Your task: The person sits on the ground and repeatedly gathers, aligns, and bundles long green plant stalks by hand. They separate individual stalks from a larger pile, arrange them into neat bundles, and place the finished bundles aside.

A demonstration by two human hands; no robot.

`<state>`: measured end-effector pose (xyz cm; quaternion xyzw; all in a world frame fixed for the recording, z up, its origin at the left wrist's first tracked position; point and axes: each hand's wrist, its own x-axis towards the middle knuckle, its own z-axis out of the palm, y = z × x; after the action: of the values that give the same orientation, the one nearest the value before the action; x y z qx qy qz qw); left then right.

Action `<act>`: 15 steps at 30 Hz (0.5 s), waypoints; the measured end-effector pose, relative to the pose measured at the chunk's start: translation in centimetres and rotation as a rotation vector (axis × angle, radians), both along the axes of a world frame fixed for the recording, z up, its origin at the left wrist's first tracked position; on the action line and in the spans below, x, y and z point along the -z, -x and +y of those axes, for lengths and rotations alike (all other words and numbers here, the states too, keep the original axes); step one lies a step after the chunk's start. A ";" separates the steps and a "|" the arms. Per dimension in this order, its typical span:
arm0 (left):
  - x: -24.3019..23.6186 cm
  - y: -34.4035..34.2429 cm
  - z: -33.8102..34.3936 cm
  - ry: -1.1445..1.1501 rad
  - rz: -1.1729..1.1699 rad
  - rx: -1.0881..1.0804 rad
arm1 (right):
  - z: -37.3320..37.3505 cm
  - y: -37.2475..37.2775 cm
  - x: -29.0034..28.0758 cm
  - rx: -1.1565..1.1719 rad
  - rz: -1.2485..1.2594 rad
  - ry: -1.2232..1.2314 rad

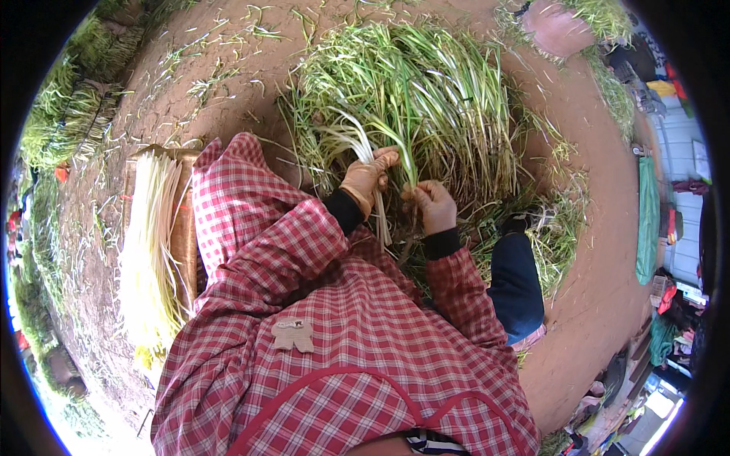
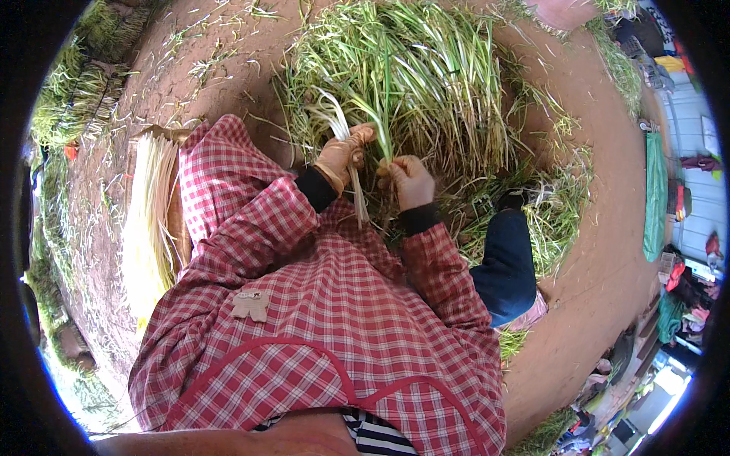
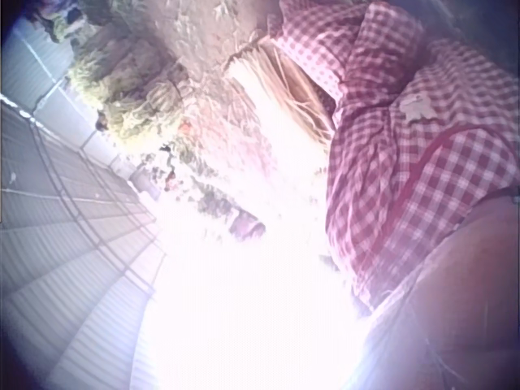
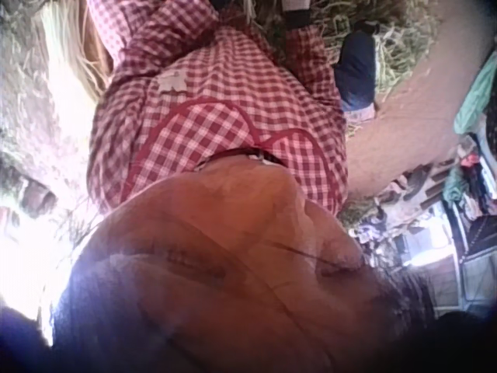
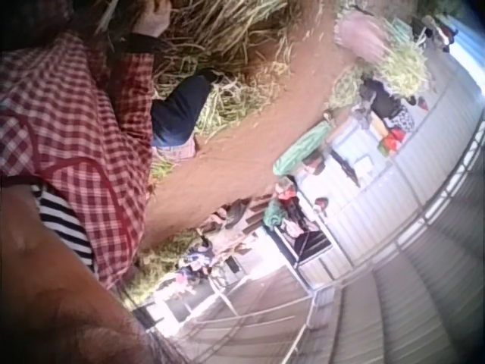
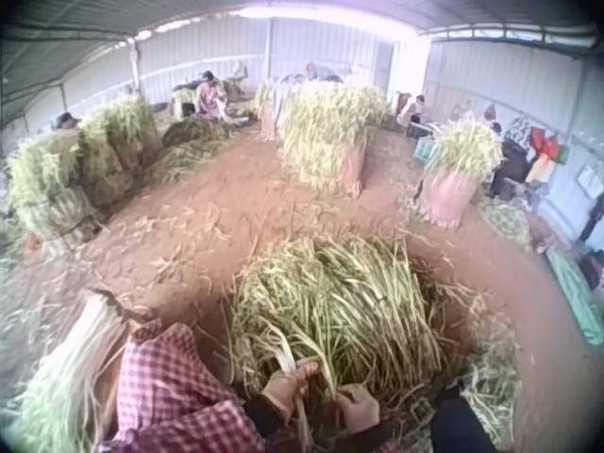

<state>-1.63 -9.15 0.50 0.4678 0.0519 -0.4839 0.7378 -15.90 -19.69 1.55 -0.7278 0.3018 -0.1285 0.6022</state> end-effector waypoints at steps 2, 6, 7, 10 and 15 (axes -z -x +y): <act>0.1 0.1 0.2 0.008 0.026 -0.013 | 1.1 0.9 0.9 -0.009 -0.082 -0.383; 0.4 0.8 0.4 -0.102 -0.075 0.055 | 0.7 -0.4 3.2 0.016 -0.123 -0.376; 0.4 0.9 0.4 -0.135 -0.066 0.054 | 0.3 -0.9 3.5 0.036 -0.150 -0.479; 0.0 0.5 0.3 -0.149 -0.090 -0.042 | 0.0 -2.3 4.0 0.216 -0.201 -0.559; -1.1 -2.1 0.9 -0.059 0.010 -0.251 | 0.6 -0.7 2.6 0.278 -0.354 -0.771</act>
<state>0.45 -8.27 1.64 0.4767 0.1283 -0.3883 0.7782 -15.16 -19.04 -1.05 -0.3695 0.3149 -0.2087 0.8489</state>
